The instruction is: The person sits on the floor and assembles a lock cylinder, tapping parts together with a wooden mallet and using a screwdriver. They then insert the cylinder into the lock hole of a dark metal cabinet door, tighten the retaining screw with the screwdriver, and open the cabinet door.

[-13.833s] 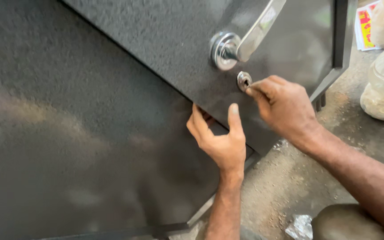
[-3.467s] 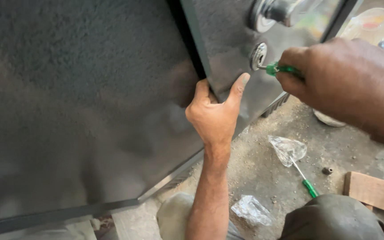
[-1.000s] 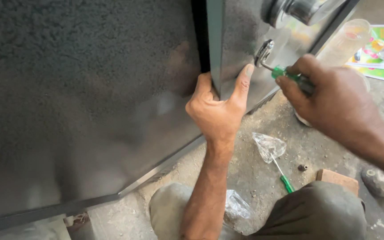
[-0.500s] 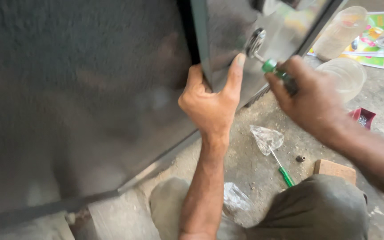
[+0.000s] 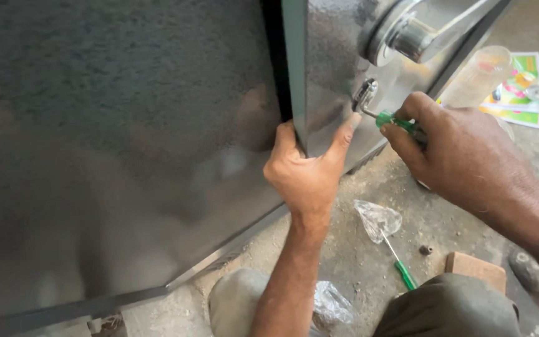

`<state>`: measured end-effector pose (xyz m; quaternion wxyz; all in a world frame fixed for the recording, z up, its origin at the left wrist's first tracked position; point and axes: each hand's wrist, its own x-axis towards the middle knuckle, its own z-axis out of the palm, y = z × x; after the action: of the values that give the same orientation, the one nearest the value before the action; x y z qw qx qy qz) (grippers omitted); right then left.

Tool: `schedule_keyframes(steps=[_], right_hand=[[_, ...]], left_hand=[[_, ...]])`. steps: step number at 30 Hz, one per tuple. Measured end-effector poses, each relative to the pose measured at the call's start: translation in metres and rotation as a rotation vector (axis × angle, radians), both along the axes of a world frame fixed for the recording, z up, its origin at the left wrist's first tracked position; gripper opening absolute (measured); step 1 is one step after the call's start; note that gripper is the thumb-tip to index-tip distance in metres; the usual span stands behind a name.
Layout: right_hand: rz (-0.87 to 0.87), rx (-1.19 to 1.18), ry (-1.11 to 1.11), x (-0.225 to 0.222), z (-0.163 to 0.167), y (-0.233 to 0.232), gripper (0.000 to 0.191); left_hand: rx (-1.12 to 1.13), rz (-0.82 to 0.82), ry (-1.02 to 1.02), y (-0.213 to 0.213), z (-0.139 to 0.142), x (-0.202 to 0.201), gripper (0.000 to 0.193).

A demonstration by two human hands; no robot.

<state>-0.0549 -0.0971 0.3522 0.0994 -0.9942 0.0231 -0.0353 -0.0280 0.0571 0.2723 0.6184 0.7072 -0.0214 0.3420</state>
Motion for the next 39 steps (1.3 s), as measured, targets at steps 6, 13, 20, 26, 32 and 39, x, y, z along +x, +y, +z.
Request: schedule_keyframes(steps=[6, 13, 20, 26, 32, 39], right_hand=[[-0.037, 0.070, -0.029, -0.002, -0.002, 0.008, 0.035], [-0.067, 0.236, -0.095, -0.010, -0.033, -0.001, 0.034], [-0.009, 0.139, -0.103, -0.007, -0.005, 0.010, 0.034], [-0.052, 0.132, -0.056, -0.004, -0.002, 0.009, 0.034], [-0.030, 0.162, -0.078, -0.003, -0.010, 0.003, 0.035], [0.030, 0.174, -0.122, -0.002, 0.001, 0.006, 0.034]], left_hand=[[0.039, 0.076, 0.000, -0.003, 0.005, 0.000, 0.043], [0.009, 0.061, 0.007, -0.002, 0.002, -0.001, 0.041], [0.070, 0.086, 0.049, -0.003, 0.003, -0.002, 0.042], [0.022, 0.040, 0.024, -0.002, 0.004, -0.002, 0.039], [0.042, 0.076, 0.031, -0.005, 0.005, -0.003, 0.040], [0.101, 0.039, 0.048, 0.005, 0.007, -0.002, 0.042]])
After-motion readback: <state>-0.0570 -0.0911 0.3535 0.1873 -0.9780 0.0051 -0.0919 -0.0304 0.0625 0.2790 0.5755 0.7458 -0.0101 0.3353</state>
